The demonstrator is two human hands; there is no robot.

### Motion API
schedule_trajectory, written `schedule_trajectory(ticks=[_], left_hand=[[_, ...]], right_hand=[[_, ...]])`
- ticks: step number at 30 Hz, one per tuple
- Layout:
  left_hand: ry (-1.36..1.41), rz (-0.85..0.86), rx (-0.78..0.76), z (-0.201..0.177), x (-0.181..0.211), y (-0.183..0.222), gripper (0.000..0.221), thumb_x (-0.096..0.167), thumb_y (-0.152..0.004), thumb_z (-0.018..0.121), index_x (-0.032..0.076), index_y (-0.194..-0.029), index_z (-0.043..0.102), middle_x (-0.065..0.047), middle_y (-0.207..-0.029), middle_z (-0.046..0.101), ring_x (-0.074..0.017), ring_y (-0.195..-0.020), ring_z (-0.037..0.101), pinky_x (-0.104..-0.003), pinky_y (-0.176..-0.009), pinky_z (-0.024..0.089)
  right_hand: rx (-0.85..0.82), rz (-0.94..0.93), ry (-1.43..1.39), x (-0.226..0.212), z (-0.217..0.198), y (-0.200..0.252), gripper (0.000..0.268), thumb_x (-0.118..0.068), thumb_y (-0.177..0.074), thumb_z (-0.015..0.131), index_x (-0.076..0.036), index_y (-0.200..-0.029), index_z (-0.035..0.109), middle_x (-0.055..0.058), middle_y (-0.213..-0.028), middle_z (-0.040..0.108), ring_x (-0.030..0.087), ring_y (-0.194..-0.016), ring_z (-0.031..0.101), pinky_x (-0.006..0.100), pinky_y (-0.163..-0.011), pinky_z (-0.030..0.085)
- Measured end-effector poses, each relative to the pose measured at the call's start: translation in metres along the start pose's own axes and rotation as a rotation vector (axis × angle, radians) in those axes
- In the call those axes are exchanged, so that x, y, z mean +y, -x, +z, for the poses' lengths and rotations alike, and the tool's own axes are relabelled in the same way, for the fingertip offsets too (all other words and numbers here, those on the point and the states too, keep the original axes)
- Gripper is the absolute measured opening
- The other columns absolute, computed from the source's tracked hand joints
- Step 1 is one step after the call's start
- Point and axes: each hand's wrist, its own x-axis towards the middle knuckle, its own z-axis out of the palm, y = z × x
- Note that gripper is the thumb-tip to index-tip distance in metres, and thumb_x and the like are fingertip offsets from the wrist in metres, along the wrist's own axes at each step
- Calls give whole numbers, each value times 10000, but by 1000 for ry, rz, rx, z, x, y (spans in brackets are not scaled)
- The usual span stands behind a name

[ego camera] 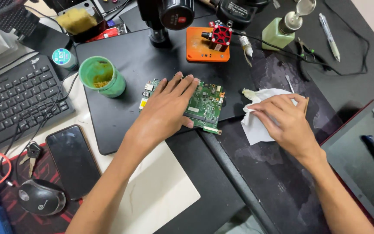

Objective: Repairing and cleaning an electronic motherboard using a heat gun, brush, and cleaning solution.

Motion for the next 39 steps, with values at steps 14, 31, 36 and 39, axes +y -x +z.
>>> schedule_trajectory(ticks=[14,31,36,39], left_hand=[[5,34,39,2,0,3,1012,201,-629,881,-6,-1489,387,-138,-1548,410,-363,-1473,292,-527,-1184,248],[-26,30,62,8,3,2,1018,199,-622,877,-13,-1486,382,-155,-1538,412,-383,-1454,313,-543,-1163,269],[-37,22,69,6,7,3,1011,210,-638,873,-19,-1490,380,-170,-1534,411,-393,-1450,320,-543,-1160,282],[-42,18,66,4,7,2,1016,202,-631,874,-22,-1489,379,-170,-1532,412,-393,-1448,321,-538,-1160,287]], right_hand=[[32,-152,-81,-41,25,-59,194,-76,-929,746,-78,-1118,701,40,-1061,699,227,-1009,662,370,-954,454],[-37,-302,-92,-35,23,-46,413,-13,-846,664,-65,-1255,684,61,-1212,695,224,-1112,659,384,-977,449],[-25,-259,-73,-38,21,-52,379,-6,-858,663,-54,-1233,686,50,-1136,695,224,-1075,660,388,-966,452],[-6,-260,-66,-42,21,-52,371,-16,-859,674,-50,-1229,684,66,-1099,685,232,-1053,656,384,-954,452]])
